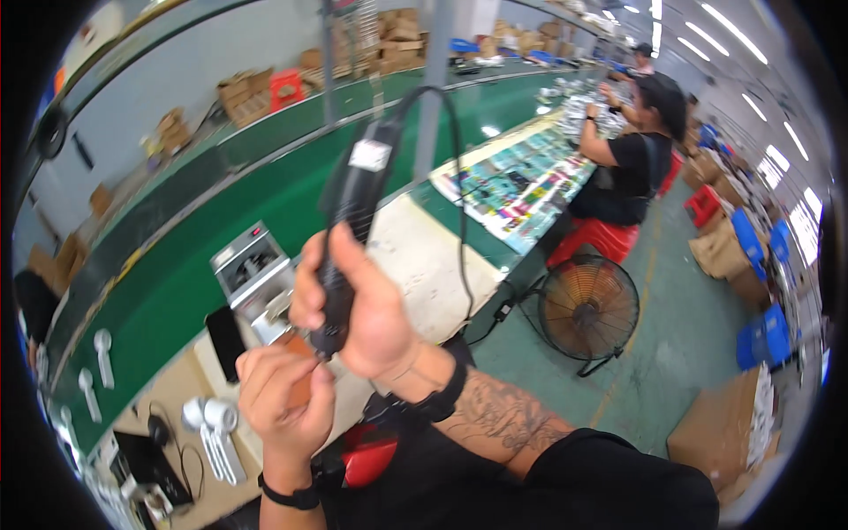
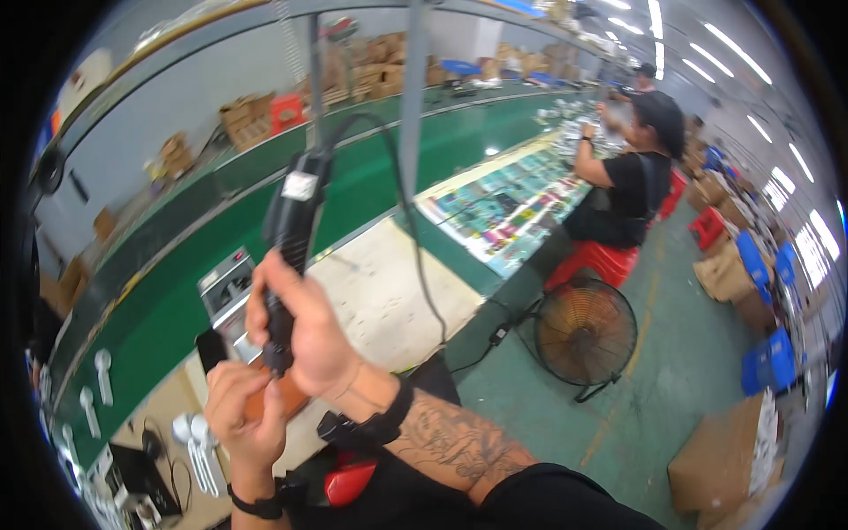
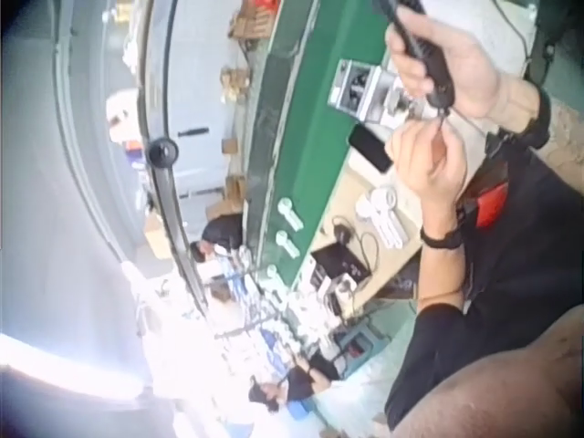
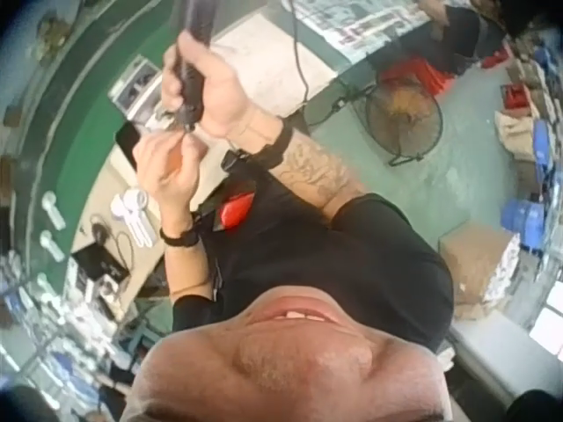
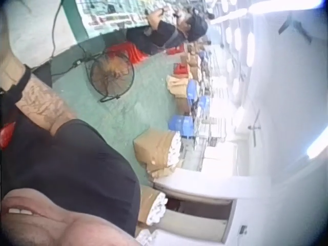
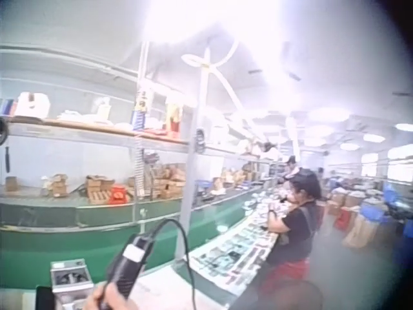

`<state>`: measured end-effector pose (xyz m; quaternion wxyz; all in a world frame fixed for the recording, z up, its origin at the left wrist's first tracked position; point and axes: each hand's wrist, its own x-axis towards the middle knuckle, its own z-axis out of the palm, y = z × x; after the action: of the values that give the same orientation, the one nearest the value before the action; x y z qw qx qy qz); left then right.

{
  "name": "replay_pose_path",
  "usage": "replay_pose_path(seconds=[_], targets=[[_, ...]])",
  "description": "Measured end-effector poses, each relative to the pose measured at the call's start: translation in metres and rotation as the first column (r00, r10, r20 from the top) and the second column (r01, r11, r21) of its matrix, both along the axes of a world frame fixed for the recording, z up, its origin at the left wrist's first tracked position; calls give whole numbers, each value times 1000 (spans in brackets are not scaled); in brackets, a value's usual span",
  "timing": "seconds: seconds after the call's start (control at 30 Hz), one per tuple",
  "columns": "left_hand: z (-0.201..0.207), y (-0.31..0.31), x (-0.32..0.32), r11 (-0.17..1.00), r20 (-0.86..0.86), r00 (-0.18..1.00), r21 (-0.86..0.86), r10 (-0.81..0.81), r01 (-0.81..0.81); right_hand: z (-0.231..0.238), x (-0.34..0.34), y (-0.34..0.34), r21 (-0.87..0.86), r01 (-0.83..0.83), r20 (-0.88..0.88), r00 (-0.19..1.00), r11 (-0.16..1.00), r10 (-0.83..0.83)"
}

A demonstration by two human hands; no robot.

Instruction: Assemble small plastic electronic components using a specialized electric screwdriver on a factory workbench.

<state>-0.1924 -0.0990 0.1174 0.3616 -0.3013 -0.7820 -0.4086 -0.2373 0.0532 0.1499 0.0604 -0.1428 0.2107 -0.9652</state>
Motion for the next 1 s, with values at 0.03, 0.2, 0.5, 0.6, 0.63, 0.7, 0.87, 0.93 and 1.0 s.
replay_pose_path(seconds=[0.03, 0.2, 0.5, 0.6, 0.63, 0.7, 0.87, 0.93, 1.0], targets=[[-1, 3, 1, 999, -15, 999, 8, -38, 38, 1, 2, 2, 14, 5, 3, 1000, 1000, -5], [-4, 14, 4, 999, 107, 994, 43, -7, 3, 0, 6, 12, 52, 37, -10, 999, 998, -36], [-14, -1, 1, 994, 108, 991, 82, -81, 73, -14, 10, 2, 87, 74, -25, 997, 993, -72], [-14, -12, 6, 967, 232, 956, 221, -179, 127, -14, 12, 0, 94, -51, -194, 979, 994, 69], [-13, -9, 6, 979, 179, 977, 186, -114, 80, -16, 11, 2, 91, -67, -206, 975, 994, 85], [-14, -10, 8, 984, 212, 976, 176, -56, 18, -18, 10, -2, 72, -98, -211, 971, 993, 112], [-21, -9, 4, 891, 519, 815, 454, -256, -10, -22, 0, 9, 61, -129, -210, 968, 990, 139], [-23, -18, -13, 861, 596, 766, 496, -241, -115, -20, -10, 17, 30, -160, -196, 967, 987, 162], [-29, -39, -55, 964, 386, 919, 204, 82, -172, -21, -18, 34, 42, -194, -253, 947, 980, 198]])
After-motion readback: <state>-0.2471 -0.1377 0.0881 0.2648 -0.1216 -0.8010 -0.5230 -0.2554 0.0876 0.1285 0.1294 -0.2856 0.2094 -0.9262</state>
